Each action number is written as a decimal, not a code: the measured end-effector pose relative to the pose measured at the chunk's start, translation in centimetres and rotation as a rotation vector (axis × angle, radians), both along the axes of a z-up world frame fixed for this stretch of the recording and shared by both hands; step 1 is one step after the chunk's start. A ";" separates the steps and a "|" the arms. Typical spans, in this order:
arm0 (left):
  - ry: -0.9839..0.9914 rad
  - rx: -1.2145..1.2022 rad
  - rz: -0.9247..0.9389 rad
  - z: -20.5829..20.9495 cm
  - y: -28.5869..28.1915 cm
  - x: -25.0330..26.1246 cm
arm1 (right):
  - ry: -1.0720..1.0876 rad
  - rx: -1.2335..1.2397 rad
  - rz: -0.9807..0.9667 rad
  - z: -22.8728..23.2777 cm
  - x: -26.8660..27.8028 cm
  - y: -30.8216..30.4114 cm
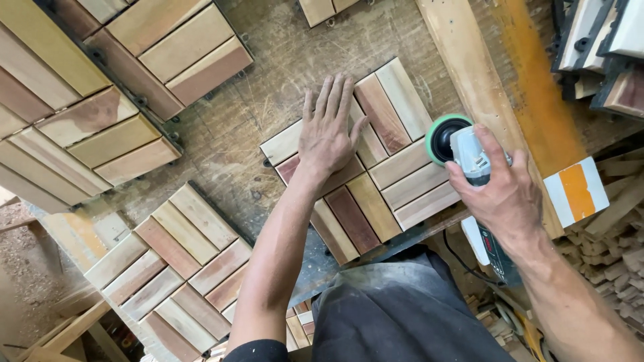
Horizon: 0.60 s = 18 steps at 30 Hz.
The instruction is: The person uses a handheld orbital sander to smooth the surface of a square wooden block composed of multiple smaller wood pieces. They move the sander across the block's surface, then briefly lift and reposition the block before continuing to sand.
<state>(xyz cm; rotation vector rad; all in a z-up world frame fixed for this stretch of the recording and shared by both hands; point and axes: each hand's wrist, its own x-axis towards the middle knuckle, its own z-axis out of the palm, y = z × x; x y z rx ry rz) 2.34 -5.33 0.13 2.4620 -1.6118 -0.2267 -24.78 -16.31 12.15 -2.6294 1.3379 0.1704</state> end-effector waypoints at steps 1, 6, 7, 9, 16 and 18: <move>-0.012 -0.020 0.000 0.0 0.1 -0.1 | 0.003 0.012 -0.015 0.1 -0.1 -0.2; -0.015 -0.003 0.007 0.1 0.2 0.0 | -0.022 0.093 -0.120 0.4 0.9 1.4; -0.012 0.001 0.002 0.1 0.2 0.0 | -0.064 0.067 -0.053 -0.1 0.7 2.1; -0.008 0.002 -0.008 -0.3 0.0 -0.1 | -0.105 0.037 0.010 -0.2 1.0 3.7; 0.056 -0.092 0.032 -1.1 0.0 -0.3 | -0.186 0.160 0.149 0.5 3.1 8.2; 0.057 -0.085 0.039 -1.0 0.2 -0.3 | -0.178 0.151 0.195 0.4 3.0 9.0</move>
